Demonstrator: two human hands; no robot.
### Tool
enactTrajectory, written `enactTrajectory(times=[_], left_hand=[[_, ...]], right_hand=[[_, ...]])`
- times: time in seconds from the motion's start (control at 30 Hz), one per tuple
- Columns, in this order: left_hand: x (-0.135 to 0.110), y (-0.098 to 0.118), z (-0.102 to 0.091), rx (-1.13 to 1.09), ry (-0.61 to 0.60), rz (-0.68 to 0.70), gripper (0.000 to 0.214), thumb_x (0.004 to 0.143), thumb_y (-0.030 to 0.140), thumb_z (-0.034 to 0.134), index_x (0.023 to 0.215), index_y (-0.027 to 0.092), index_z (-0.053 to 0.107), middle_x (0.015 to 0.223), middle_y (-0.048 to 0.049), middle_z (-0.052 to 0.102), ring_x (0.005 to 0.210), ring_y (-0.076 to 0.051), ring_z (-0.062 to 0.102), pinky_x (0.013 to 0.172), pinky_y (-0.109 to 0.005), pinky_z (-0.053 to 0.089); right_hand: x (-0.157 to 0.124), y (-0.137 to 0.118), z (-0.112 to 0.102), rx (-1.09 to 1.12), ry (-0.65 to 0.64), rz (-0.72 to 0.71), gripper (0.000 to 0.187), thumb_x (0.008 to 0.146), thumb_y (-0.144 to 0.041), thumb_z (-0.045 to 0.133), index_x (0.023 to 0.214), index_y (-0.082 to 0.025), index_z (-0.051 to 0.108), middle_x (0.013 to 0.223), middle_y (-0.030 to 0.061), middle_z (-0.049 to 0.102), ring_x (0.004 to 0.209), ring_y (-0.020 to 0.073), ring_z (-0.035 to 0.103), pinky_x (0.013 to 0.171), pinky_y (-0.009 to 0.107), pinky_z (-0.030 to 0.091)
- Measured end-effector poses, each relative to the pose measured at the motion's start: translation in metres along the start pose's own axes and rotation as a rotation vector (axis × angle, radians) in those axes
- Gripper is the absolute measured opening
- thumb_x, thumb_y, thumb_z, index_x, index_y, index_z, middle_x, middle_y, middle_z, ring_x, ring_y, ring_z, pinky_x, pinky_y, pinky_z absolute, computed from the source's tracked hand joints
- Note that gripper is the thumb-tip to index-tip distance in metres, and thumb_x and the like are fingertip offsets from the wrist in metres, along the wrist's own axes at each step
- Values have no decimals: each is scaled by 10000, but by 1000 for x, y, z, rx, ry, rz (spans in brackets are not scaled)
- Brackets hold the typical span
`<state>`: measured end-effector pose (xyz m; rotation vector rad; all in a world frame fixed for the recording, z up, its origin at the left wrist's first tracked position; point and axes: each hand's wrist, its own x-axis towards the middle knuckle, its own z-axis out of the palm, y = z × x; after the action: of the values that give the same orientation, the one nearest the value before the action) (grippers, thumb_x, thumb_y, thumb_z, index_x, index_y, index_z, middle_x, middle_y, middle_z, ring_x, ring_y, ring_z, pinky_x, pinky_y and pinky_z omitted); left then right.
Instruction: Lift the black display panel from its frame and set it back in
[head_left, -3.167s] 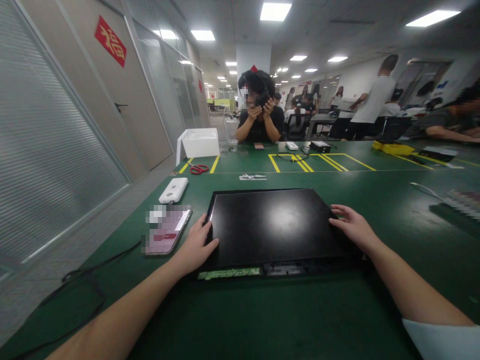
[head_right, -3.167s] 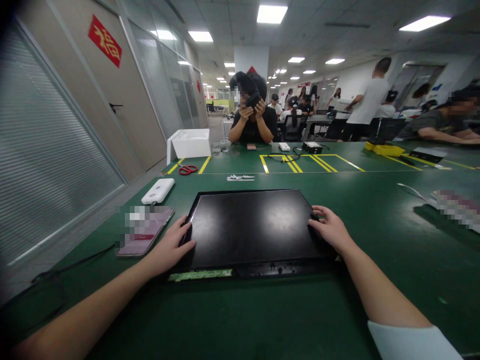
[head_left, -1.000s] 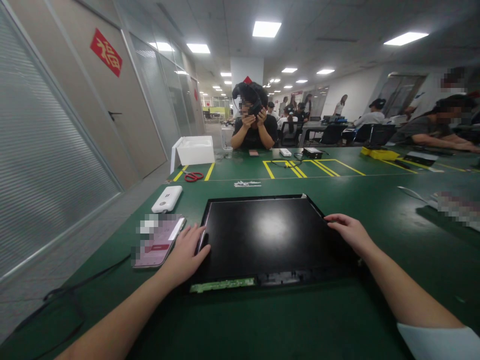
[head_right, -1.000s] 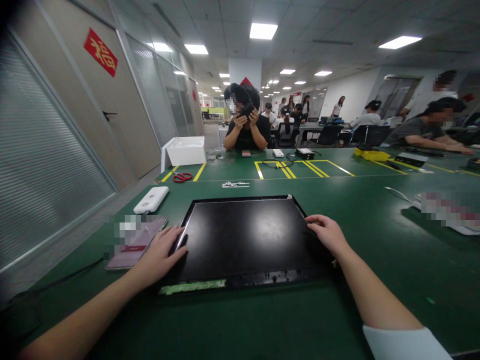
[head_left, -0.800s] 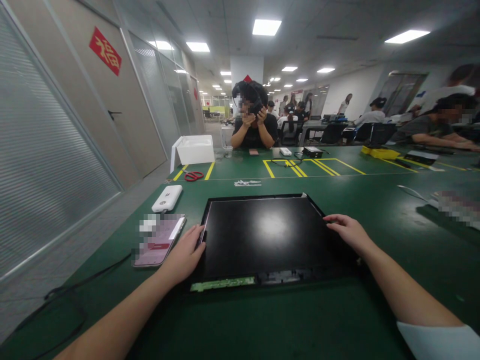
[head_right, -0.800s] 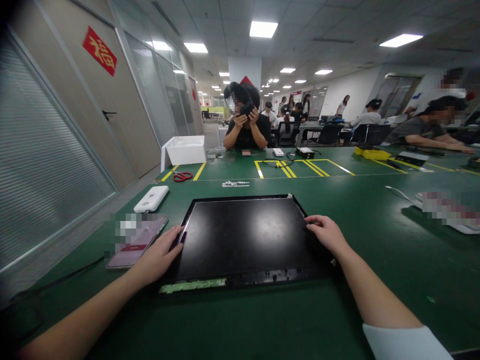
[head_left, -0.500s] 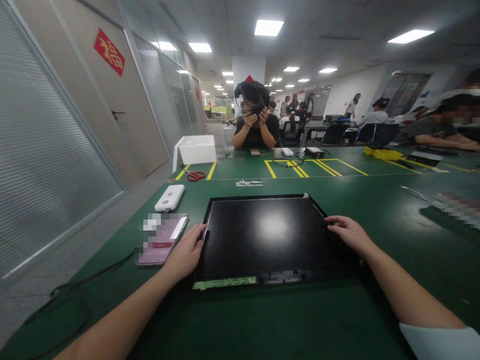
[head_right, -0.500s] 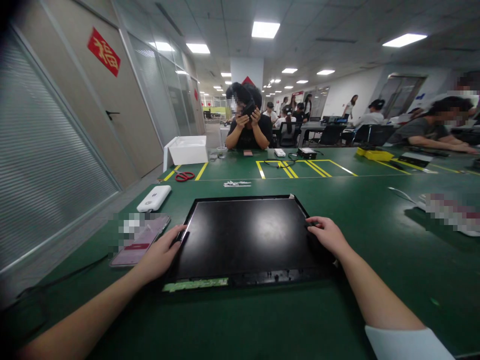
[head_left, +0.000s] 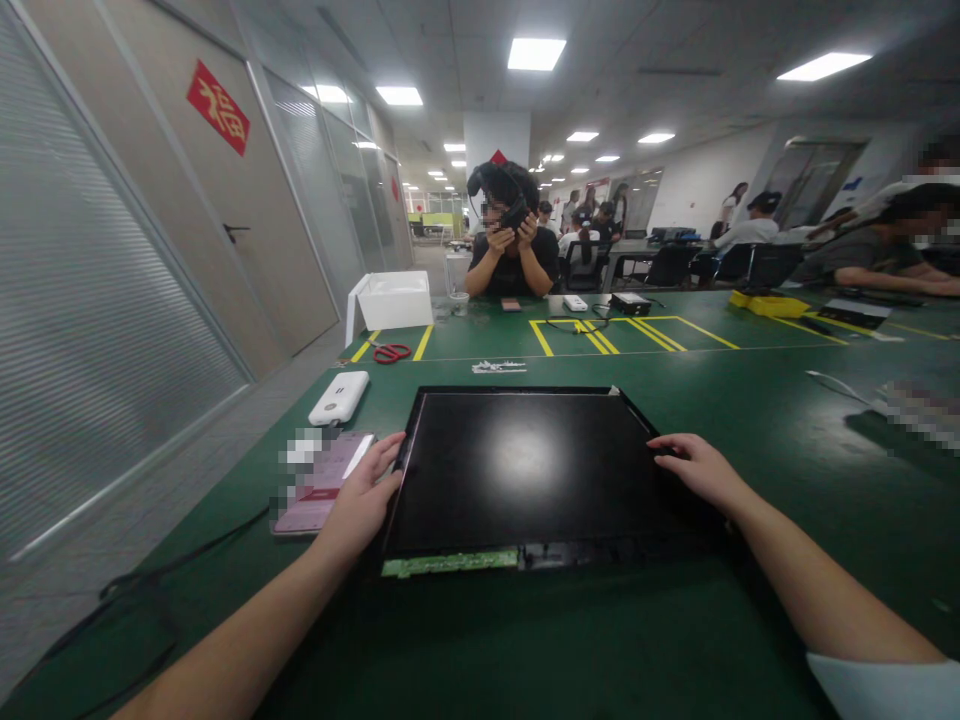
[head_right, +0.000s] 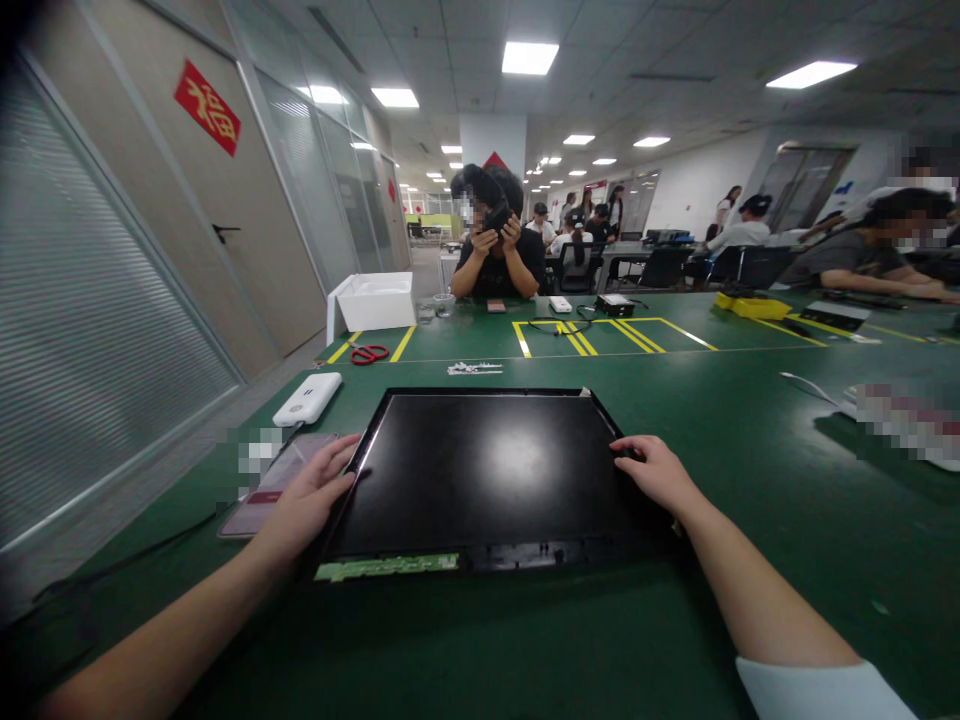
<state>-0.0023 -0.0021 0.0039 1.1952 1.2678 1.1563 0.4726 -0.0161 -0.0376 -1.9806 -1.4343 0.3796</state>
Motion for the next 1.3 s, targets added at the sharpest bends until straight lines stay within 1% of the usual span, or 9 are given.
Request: enactTrajectory(times=[0.1,0.23,0.4,0.53,0.63,0.77,0.93,1.13,1.3], left_hand=[[-3,4,2,-30,55,-28,520,727,235,648,1235,214,539,1450,-105,538,1213,-292,603,865,-369,572],[-2,4,3,-91,112,-65,428,746,156,625,1167,205,566,1433,-102,556,1181,-263,627,858,-344,574],[-1,4,5,-200,156,-187,431,776,113,613,1191,223,577,1380,-77,607,1088,-231,681,818,-318,586],[-1,4,5,-253,136,-250,503,789,111,605,1275,229,552,1264,-86,684,920,-216,737,658,-281,596],[-2,4,6,-268,119,-269,591,774,109,626,1339,239,510,1179,-89,723,796,-213,752,534,-261,569],[-4,4,6,-270,102,-283,718,737,107,670,1401,270,455,1067,-69,759,679,-211,749,472,-258,546],[-4,1,4,-235,95,-289,744,724,182,727,1411,279,456,976,-56,780,684,-232,751,516,-289,565],[-7,6,4,-132,10,-248,547,773,361,720,1292,241,598,1080,-67,766,876,-246,745,733,-334,591],[-9,8,6,-175,-54,-246,581,725,269,717,1293,227,604,1112,-59,760,909,-259,738,734,-341,592]], right_hand=[[0,1,1,-3,9,-1,280,650,-315,650,890,-246,776,1070,88,661,966,245,615,902,363,470],[0,3,1,-9,14,-1,282,657,-313,653,904,-251,774,1078,84,660,965,242,618,897,360,472],[2,3,0,-10,-22,-13,314,666,-322,639,934,-225,769,1064,95,660,943,247,624,910,376,463],[1,1,-1,-14,-31,-4,352,661,-327,632,961,-200,768,1087,116,649,955,257,620,911,380,458],[1,0,0,-14,-23,-8,338,660,-324,636,950,-213,769,1078,108,652,952,253,618,910,378,457],[1,2,0,-16,-4,-12,309,661,-329,643,928,-238,769,1057,86,666,934,249,621,894,379,466],[0,4,1,-6,4,-5,313,663,-332,644,933,-236,771,1067,93,659,950,255,626,892,382,473],[0,3,0,-13,9,-9,298,659,-319,649,920,-244,771,1063,86,662,972,254,621,895,377,478],[0,-1,0,-18,5,-8,298,657,-318,646,917,-240,771,1067,91,661,969,252,620,913,381,470]])
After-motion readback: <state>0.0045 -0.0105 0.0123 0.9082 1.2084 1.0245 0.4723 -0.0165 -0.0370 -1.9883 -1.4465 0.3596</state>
